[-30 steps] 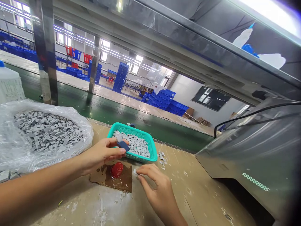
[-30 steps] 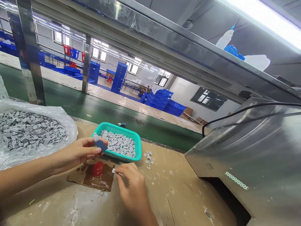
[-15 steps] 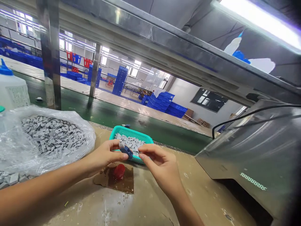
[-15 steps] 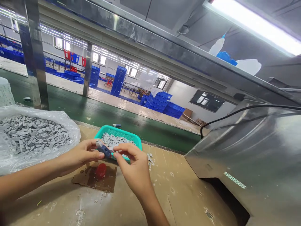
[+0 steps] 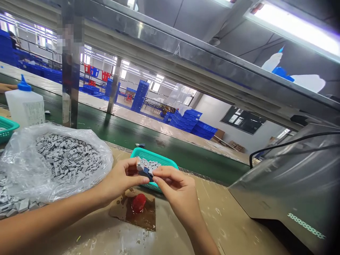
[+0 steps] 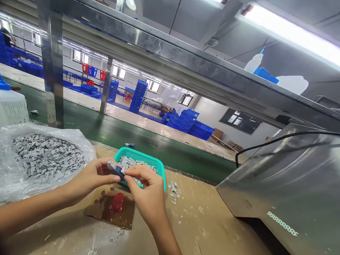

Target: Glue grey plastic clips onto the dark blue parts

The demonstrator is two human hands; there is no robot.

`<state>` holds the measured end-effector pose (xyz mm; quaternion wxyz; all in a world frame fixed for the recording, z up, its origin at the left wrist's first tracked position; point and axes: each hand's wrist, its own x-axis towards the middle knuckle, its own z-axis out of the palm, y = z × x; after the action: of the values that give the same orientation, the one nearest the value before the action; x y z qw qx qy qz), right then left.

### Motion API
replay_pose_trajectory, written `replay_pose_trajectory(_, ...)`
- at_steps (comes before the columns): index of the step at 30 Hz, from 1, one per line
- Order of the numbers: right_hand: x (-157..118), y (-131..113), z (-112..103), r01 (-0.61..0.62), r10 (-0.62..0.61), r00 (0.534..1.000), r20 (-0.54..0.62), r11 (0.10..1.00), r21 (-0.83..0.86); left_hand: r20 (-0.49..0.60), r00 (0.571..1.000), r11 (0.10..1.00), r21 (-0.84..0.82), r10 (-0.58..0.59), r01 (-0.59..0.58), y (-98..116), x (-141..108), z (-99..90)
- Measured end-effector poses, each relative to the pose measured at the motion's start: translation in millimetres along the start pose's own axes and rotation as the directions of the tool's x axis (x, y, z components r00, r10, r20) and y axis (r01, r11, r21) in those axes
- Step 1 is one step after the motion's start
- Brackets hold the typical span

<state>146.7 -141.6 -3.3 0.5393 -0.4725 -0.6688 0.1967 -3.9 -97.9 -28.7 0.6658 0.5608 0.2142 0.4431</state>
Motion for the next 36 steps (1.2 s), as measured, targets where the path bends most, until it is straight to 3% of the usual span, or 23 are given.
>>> replay_pose_trajectory(5, -5, -3, 0, 0.125, -0.122, 0.990, 0.071, 0.991, -0.050, -0.010, 0.996, 0.995, 0.055, 0.090, -0.089, 2, -4, 1.6)
replay_pose_trajectory(9, -10, -3, 5, 0.298, -0.284, 0.954, 0.100, 0.937, -0.180, -0.010, 0.990, 0.988, 0.057, 0.142, -0.141, -1, -4, 2.0)
replay_pose_trajectory(12, -14, -2, 13, 0.397, -0.378, 0.918, 0.122, 0.878, -0.267, -0.045, 0.998, 0.992, -0.115, 0.049, -0.054, -4, -3, 4.0)
replay_pose_trajectory(19, -11, -2, 12, 0.431, -0.419, 0.902, 0.105, 0.861, -0.271, 0.102, 0.990, 0.926, -0.355, -0.096, 0.126, 1, -2, 6.2)
replay_pose_trajectory(23, -5, 4, 0, 0.316, -0.302, 0.948, 0.095, 0.926, -0.208, 0.154, 0.975, 0.863, -0.458, -0.159, 0.213, 4, 1, 5.4)
replay_pose_trajectory(26, 1, 16, -9, 0.149, -0.147, 0.989, 0.026, 0.984, -0.096, 0.056, 0.968, 0.858, -0.452, -0.246, 0.244, 4, 6, 0.9)
replay_pose_trajectory(29, 10, 34, -18, 0.041, -0.045, 0.997, -0.057, 0.997, -0.065, 0.012, 0.956, 0.876, -0.397, -0.294, 0.274, 2, 10, -4.5)
replay_pose_trajectory(32, 22, 56, -26, -0.036, 0.028, 0.999, -0.045, 0.978, -0.204, 0.087, 0.959, 0.901, -0.329, -0.270, 0.284, -2, 10, -5.2)
replay_pose_trajectory(36, 37, 85, -36, -0.096, 0.195, 0.970, 0.146, 0.857, -0.506, 0.170, 0.962, 0.924, -0.285, -0.212, 0.254, 1, 5, 0.6)
